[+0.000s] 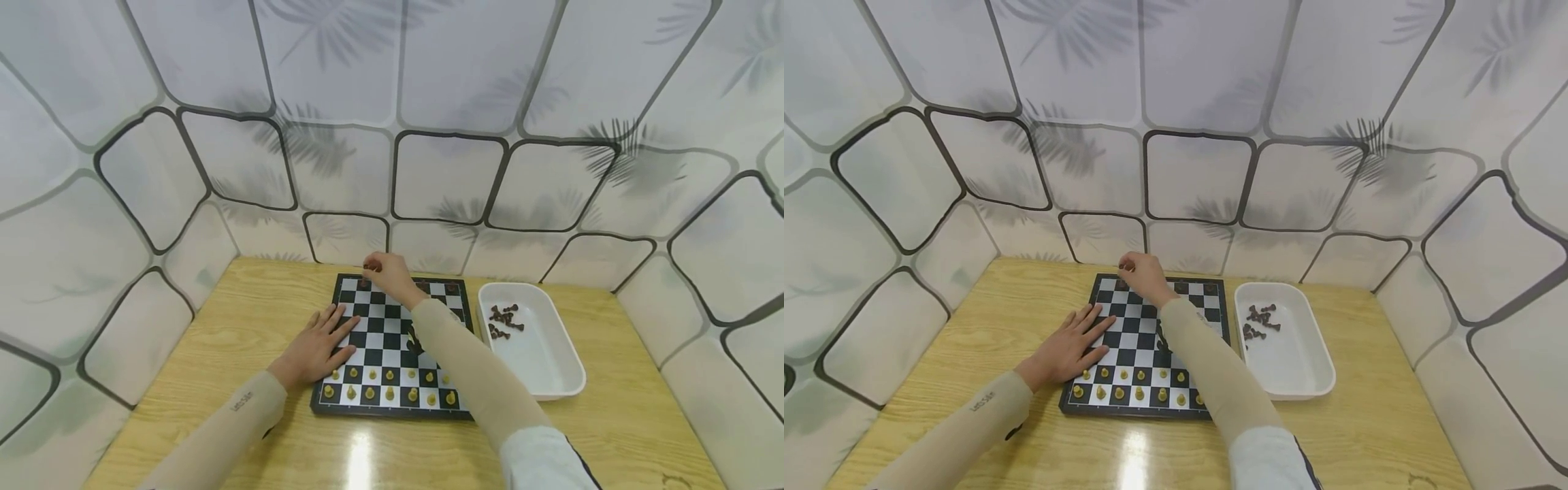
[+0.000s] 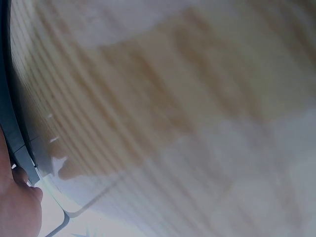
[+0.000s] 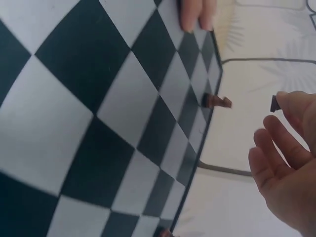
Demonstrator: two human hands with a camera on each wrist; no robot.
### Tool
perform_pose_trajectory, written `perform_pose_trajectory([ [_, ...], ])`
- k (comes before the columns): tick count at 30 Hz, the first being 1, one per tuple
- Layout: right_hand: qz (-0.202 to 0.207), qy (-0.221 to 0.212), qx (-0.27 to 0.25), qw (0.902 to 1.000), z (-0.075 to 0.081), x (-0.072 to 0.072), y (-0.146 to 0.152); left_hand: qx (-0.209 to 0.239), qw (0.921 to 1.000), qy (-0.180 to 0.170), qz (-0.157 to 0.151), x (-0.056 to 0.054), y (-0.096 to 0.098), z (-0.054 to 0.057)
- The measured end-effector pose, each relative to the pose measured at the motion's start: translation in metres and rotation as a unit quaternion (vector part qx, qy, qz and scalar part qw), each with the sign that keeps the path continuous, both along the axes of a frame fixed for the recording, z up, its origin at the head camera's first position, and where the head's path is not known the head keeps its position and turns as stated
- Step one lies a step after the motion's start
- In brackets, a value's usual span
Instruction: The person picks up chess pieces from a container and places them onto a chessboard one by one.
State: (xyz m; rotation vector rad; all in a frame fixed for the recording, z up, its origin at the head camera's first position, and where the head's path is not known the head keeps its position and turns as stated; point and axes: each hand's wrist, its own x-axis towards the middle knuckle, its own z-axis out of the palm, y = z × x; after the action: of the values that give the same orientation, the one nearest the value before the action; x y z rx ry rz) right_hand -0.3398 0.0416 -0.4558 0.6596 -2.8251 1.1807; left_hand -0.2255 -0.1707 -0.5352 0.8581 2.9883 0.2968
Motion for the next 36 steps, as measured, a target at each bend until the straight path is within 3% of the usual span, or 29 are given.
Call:
perform_pose_trajectory([
  [17, -0.003, 0.014, 0.068, 0.9976, -0.018, -0.01, -0.031, -0.009, 0.9999, -0.006, -0.001, 0.001, 0.001, -0.001],
  [30, -0.024, -0.014, 0.078, 0.9965, -0.027, -0.015, -0.044, -0.013, 0.9999, -0.009, 0.002, 0.002, -0.003, 0.001],
  [36, -0.027, 0.002, 0.083, 0.9962, -0.034, -0.019, -0.044, -0.01, 0.9999, -0.004, 0.003, 0.0, -0.002, -0.001],
])
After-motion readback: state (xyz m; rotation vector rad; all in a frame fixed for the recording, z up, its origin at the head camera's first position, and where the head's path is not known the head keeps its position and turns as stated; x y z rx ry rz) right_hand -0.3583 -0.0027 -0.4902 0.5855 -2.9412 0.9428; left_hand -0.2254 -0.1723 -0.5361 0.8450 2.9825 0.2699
